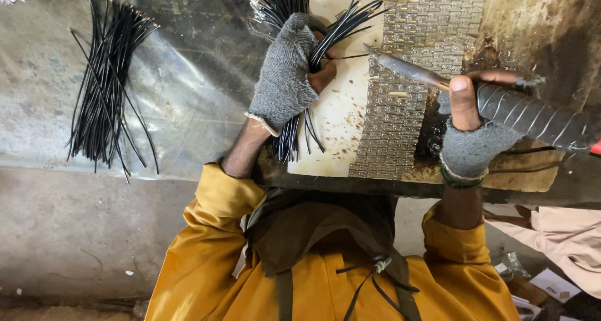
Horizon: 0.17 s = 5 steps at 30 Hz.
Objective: The person holds a bundle of black plastic bristles in one gloved hand and presses the ends against a heated blade to trim and seal them, then sets the finished bundle on the table and picks up the next bundle, repeating the process.
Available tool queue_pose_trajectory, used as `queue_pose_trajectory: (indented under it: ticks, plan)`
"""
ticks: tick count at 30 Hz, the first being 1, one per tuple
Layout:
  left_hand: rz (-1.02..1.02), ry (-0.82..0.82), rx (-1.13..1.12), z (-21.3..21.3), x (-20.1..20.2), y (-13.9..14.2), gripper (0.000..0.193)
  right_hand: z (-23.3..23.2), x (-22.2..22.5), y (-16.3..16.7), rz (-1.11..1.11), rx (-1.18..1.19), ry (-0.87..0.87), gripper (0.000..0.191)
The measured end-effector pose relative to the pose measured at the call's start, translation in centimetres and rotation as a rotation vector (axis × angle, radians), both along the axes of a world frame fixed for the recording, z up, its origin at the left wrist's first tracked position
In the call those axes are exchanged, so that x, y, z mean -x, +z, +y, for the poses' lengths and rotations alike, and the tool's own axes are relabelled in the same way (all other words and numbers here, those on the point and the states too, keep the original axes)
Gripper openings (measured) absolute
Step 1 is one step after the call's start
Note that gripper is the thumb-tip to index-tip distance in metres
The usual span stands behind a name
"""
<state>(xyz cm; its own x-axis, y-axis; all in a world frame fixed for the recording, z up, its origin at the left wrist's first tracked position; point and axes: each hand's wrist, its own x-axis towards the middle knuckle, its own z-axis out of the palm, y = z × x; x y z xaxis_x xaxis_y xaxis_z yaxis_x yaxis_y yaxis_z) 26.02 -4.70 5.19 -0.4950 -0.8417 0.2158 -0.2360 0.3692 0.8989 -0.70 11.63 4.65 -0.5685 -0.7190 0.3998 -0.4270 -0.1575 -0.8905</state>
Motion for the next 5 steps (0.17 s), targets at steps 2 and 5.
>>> queue_pose_trajectory:
  ticks: [2,5]
  plan:
    - [-0.020,0.002,0.071,-0.04,0.18,0.23,0.018,0.11,0.37,0.08,0.158,-0.046,0.004,0.038]
    - [-0.022,0.004,0.074,0.13,0.39,0.85,0.017,0.90,-0.09,-0.24,0.181,-0.041,0.053,0.036]
